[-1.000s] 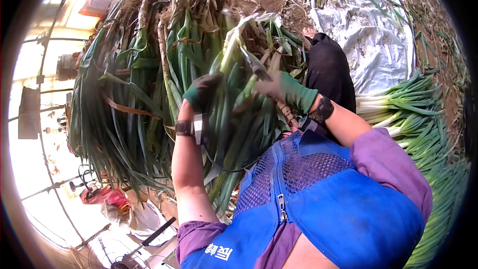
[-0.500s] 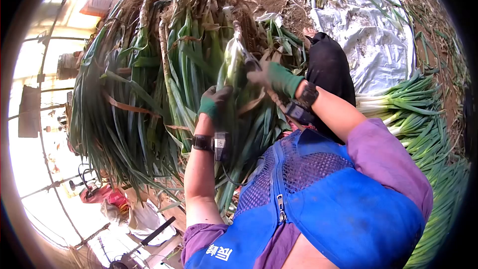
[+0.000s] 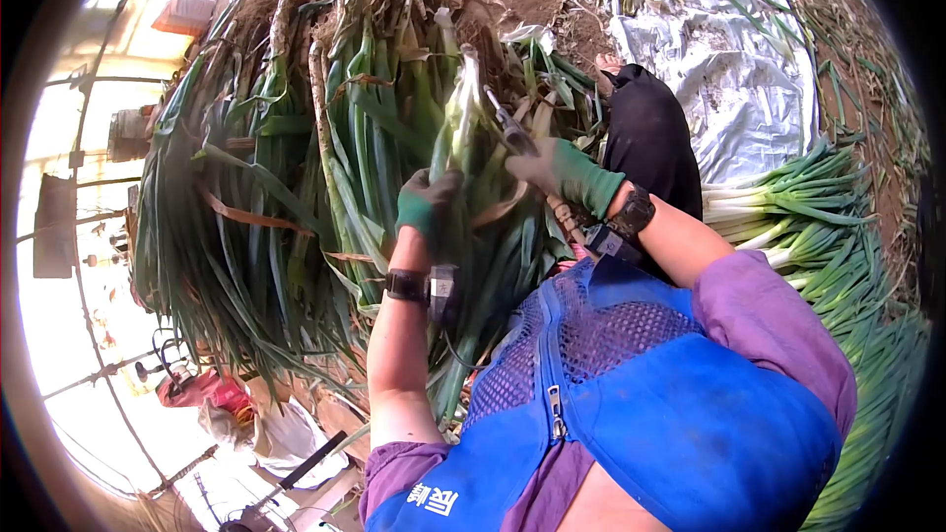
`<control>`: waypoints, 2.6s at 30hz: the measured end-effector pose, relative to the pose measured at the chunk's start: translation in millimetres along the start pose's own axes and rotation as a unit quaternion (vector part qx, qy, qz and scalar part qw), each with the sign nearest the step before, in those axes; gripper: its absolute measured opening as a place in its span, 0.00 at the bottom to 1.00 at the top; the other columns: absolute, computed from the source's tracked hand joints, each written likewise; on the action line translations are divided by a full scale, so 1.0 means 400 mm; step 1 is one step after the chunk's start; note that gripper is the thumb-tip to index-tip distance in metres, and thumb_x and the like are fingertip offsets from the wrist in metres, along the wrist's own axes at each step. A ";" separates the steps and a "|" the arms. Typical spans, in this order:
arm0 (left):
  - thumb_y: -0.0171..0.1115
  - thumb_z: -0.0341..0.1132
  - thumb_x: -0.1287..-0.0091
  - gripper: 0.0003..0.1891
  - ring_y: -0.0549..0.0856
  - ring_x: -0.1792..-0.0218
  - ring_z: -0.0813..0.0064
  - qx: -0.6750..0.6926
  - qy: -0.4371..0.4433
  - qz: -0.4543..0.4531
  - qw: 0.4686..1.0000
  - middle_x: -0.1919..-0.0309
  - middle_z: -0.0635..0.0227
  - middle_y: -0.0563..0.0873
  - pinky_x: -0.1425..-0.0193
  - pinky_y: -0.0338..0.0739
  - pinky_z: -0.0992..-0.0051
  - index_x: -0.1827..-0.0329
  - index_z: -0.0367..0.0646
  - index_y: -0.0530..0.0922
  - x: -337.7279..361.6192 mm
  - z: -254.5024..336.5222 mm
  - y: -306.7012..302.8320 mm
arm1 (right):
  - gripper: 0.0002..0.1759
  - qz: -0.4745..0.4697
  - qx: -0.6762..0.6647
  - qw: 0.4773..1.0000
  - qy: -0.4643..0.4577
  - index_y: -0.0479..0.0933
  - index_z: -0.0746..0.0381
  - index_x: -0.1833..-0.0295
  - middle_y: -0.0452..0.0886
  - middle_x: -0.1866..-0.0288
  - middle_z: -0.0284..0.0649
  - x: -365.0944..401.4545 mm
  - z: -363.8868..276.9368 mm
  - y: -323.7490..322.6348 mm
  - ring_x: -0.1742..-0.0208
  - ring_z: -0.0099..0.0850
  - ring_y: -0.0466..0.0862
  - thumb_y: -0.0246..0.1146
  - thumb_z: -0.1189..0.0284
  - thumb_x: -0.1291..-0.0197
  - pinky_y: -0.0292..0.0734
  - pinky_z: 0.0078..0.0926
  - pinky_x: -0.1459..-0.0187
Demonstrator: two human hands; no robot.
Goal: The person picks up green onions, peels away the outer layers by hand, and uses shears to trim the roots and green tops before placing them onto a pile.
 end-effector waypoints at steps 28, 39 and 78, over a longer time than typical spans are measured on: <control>0.66 0.44 0.32 0.14 0.79 0.72 0.79 0.134 0.039 -0.065 0.988 0.73 0.71 0.82 0.66 0.74 0.76 0.57 0.42 0.83 0.108 0.144 -0.032 | 0.37 0.002 0.009 1.000 -0.010 0.81 0.70 0.51 0.84 0.61 0.56 -0.021 0.001 -0.035 0.58 0.49 0.86 0.56 0.44 0.43 0.79 0.40 0.49; 0.67 0.37 0.32 0.14 0.83 0.70 0.80 0.079 0.197 -0.070 0.975 0.67 0.71 0.86 0.65 0.77 0.77 0.51 0.37 0.83 0.078 0.360 -0.013 | 0.19 -0.075 -0.269 0.945 -0.170 0.77 0.64 0.44 0.81 0.63 0.35 0.143 -0.086 -0.187 0.65 0.23 0.83 0.64 0.62 0.32 0.81 0.24 0.64; 0.67 0.34 0.38 0.11 0.81 0.69 0.82 -0.109 0.229 0.122 0.960 0.69 0.70 0.87 0.63 0.73 0.80 0.57 0.36 0.84 0.020 0.337 -0.244 | 0.41 0.124 -0.051 0.988 0.073 0.65 0.72 0.31 0.84 0.57 0.61 -0.401 0.196 0.178 0.57 0.58 0.85 0.67 0.62 0.49 0.81 0.48 0.53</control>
Point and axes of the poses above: each hand's wrist, its own x-axis away from the middle knuckle, its own y-axis out of the palm, z = x × y, the point moved 2 cm from there along -x, towards the middle knuckle
